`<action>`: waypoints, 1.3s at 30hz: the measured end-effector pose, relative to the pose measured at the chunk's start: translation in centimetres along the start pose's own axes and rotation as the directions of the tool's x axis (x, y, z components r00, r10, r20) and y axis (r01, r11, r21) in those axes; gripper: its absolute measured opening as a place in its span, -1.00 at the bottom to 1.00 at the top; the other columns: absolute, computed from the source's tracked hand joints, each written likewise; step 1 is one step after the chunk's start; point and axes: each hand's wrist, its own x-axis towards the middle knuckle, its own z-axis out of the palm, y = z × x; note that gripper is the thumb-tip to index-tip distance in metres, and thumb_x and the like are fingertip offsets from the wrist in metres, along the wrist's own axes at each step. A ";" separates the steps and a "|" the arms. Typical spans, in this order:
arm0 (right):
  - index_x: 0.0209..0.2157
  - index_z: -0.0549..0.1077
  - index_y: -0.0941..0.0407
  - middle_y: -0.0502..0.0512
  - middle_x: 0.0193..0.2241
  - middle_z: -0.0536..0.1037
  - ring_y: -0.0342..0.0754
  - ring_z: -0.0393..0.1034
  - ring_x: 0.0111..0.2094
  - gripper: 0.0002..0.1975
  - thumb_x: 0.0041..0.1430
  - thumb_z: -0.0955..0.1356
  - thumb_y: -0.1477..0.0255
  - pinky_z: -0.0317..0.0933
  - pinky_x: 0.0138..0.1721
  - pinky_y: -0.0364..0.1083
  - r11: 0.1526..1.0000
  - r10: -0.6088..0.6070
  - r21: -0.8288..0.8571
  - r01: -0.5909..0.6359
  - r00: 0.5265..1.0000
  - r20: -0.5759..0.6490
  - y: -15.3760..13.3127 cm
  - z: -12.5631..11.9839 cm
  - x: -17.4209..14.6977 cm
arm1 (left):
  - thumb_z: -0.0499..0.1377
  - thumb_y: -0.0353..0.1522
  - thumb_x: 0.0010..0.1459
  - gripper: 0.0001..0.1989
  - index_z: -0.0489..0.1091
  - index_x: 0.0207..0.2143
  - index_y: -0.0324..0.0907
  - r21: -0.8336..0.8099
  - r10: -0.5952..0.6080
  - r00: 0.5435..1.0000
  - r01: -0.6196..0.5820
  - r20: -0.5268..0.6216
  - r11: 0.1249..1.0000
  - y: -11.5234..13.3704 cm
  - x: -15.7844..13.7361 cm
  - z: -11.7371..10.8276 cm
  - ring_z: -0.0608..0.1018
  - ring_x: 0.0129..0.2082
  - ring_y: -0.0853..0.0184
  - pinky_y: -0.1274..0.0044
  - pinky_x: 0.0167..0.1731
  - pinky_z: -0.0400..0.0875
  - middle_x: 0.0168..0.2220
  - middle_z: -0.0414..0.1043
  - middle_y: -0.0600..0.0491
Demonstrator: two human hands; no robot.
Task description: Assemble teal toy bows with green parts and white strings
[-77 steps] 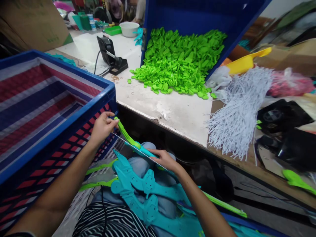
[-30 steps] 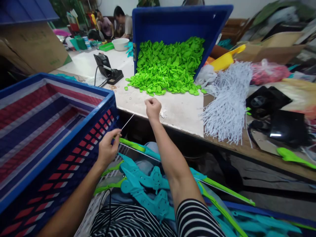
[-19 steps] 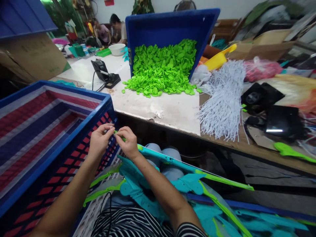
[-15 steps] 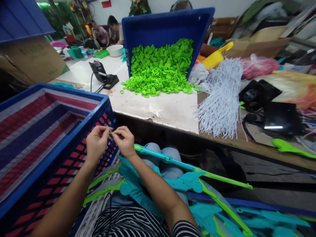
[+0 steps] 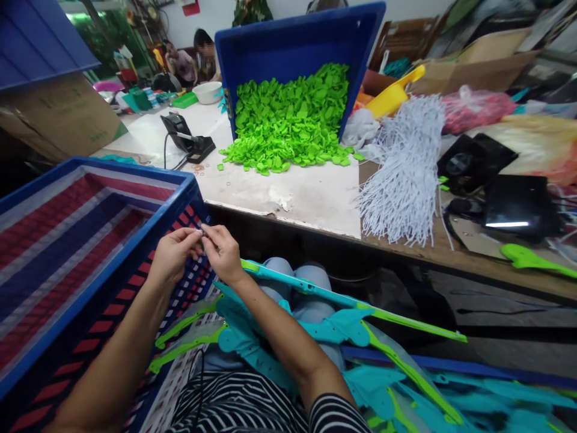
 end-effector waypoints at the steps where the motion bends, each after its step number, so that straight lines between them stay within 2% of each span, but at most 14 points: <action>1: -0.08 0.49 0.01 0.07 -0.27 0.45 -0.11 0.38 -0.22 -0.75 0.26 0.27 0.38 0.32 -0.15 -0.11 1.000 -0.006 -0.009 0.006 1.000 0.008 0.0 -0.1 0.0 | 0.32 -0.27 -0.30 -0.75 0.40 -0.59 -0.26 -0.014 -0.017 1.000 0.017 -0.013 1.000 0.1 0.0 0.1 0.36 -0.73 0.49 0.68 -0.76 0.18 -0.71 0.34 0.14; 3: -0.15 0.52 0.02 0.06 -0.28 0.46 -0.12 0.38 -0.25 -0.79 0.25 0.29 0.35 0.32 -0.18 -0.12 0.999 -0.029 -0.024 0.029 1.000 0.008 0.1 -0.4 0.3 | 0.31 -0.29 -0.33 -0.77 0.38 -0.64 -0.26 -0.034 -0.064 0.998 0.064 -0.006 0.997 0.5 0.1 0.2 0.39 -0.70 0.47 0.68 -0.75 0.19 -0.70 0.35 0.11; 8: -0.35 0.53 0.08 0.04 -0.37 0.47 -0.14 0.38 -0.33 -0.86 0.20 0.34 0.35 0.31 -0.28 -0.13 0.995 -0.097 -0.007 0.097 0.995 0.021 0.3 -1.1 1.4 | 0.29 -0.34 -0.37 -0.80 0.46 -0.59 -0.28 -0.041 -0.126 0.984 0.132 0.126 0.990 1.5 0.0 -0.4 0.49 -0.57 0.37 0.61 -0.63 0.32 -0.59 0.45 0.04; 12: -0.42 0.44 0.11 0.04 -0.41 0.45 -0.14 0.36 -0.36 -0.86 0.21 0.30 0.42 0.29 -0.30 -0.14 0.994 -0.105 0.003 0.105 0.994 0.001 0.2 -1.1 1.6 | 0.29 -0.33 -0.32 -0.79 0.49 -0.54 -0.26 0.104 -0.021 0.988 0.005 0.155 0.995 1.5 -0.1 -0.4 0.40 -0.63 0.45 0.60 -0.61 0.29 -0.62 0.43 0.09; 17: -0.47 0.39 0.12 0.01 -0.46 0.43 -0.15 0.34 -0.40 -0.84 0.20 0.28 0.47 0.26 -0.33 -0.15 1.000 0.021 0.015 -0.021 0.999 -0.028 0.1 -1.9 1.2 | 0.26 -0.27 -0.19 -0.82 0.45 -0.56 -0.23 0.331 0.173 0.978 -0.202 0.115 0.922 0.4 0.2 0.1 0.35 -0.63 0.46 0.59 -0.58 0.22 -0.63 0.39 0.13; 19: -0.47 0.39 0.12 0.01 -0.46 0.43 -0.14 0.35 -0.40 -0.84 0.20 0.27 0.47 0.26 -0.32 -0.14 0.999 0.035 0.002 -0.035 0.999 0.001 0.3 -2.6 1.0 | 0.25 -0.27 -0.15 -0.82 0.46 -0.57 -0.22 0.399 0.212 0.972 -0.234 0.100 0.887 0.0 0.3 0.3 0.41 -0.56 0.42 0.57 -0.51 0.26 -0.60 0.42 0.10; 22: -0.44 0.38 0.11 0.03 -0.44 0.44 -0.13 0.35 -0.38 -0.83 0.22 0.25 0.44 0.25 -0.29 -0.13 0.996 -0.007 -0.091 0.011 0.999 0.046 0.8 -3.1 0.9 | 0.22 -0.28 -0.10 -0.83 0.52 -0.53 -0.21 0.444 0.224 0.964 -0.265 0.144 0.856 -0.1 0.3 0.7 0.46 -0.48 0.37 0.55 -0.43 0.29 -0.54 0.46 0.07; 27: -0.43 0.37 0.10 0.07 -0.41 0.45 -0.10 0.35 -0.34 -0.79 0.25 0.20 0.41 0.24 -0.26 -0.12 0.966 0.000 -0.260 0.006 1.000 0.025 0.6 -3.3 0.7 | 0.21 -0.30 -0.08 -0.83 0.53 -0.54 -0.21 0.476 0.271 0.951 -0.308 0.145 0.824 -0.1 -0.2 1.1 0.41 -0.51 0.38 0.56 -0.47 0.25 -0.58 0.40 0.10; 29: -0.40 0.40 0.11 0.08 -0.39 0.48 -0.10 0.37 -0.34 -0.77 0.27 0.19 0.38 0.26 -0.25 -0.12 0.960 0.060 -0.277 -0.038 0.996 0.069 0.3 -5.3 0.2 | 0.22 -0.27 -0.08 -0.81 0.53 -0.52 -0.21 0.452 0.264 0.958 -0.287 0.115 0.844 -0.4 -0.6 0.6 0.42 -0.50 0.39 0.55 -0.44 0.27 -0.56 0.42 0.10; 32: -0.27 0.46 0.11 0.12 -0.30 0.54 -0.05 0.42 -0.27 -0.73 0.25 0.21 0.27 0.30 -0.19 -0.08 0.892 0.214 -0.420 -0.165 0.974 0.072 0.3 -12.1 -1.8 | 0.24 -0.21 -0.10 -0.75 0.52 -0.48 -0.22 0.385 0.165 0.984 -0.180 0.073 0.905 -1.0 -1.0 -0.9 0.41 -0.51 0.40 0.56 -0.42 0.28 -0.55 0.44 0.10; 33: -0.23 0.47 0.11 0.15 -0.26 0.55 0.00 0.43 -0.22 -0.71 0.22 0.24 0.23 0.30 -0.14 -0.04 0.823 0.293 -0.522 -0.226 0.955 0.048 0.4 -15.2 -3.0 | 0.26 -0.20 -0.13 -0.74 0.52 -0.48 -0.22 0.368 0.130 0.989 -0.145 0.065 0.919 -1.1 -1.0 -1.4 0.39 -0.52 0.41 0.56 -0.43 0.27 -0.56 0.43 0.11; 35: -0.23 0.51 0.14 0.23 -0.20 0.56 0.14 0.42 -0.10 -0.62 0.16 0.26 0.15 0.26 -0.03 0.07 0.578 0.502 -0.743 -0.338 0.865 -0.003 0.8 -21.7 -5.8 | 0.29 -0.19 -0.18 -0.73 0.51 -0.49 -0.22 0.344 0.090 0.994 -0.107 0.064 0.933 -1.4 -0.9 -2.3 0.36 -0.54 0.42 0.57 -0.45 0.26 -0.60 0.39 0.13; 37: -0.22 0.54 0.15 0.28 -0.14 0.56 0.20 0.43 -0.08 -0.52 0.12 0.24 0.07 0.27 -0.01 0.12 0.348 0.723 -0.847 -0.401 0.690 -0.030 1.1 -27.1 -8.9 | 0.31 -0.19 -0.21 -0.72 0.51 -0.49 -0.22 0.324 0.077 0.994 -0.098 0.078 0.941 -1.5 -0.8 -2.8 0.34 -0.55 0.43 0.58 -0.47 0.24 -0.61 0.37 0.14; 39: -0.19 0.55 0.15 0.27 -0.12 0.56 0.21 0.44 -0.07 -0.45 0.08 0.23 0.01 0.30 -0.01 0.08 0.284 0.863 -0.867 -0.410 0.504 0.044 1.4 -30.7 -11.7 | 0.33 -0.17 -0.22 -0.70 0.51 -0.49 -0.22 0.310 0.056 0.994 -0.084 0.097 0.947 -1.5 -0.6 -2.8 0.31 -0.57 0.45 0.59 -0.51 0.21 -0.62 0.34 0.14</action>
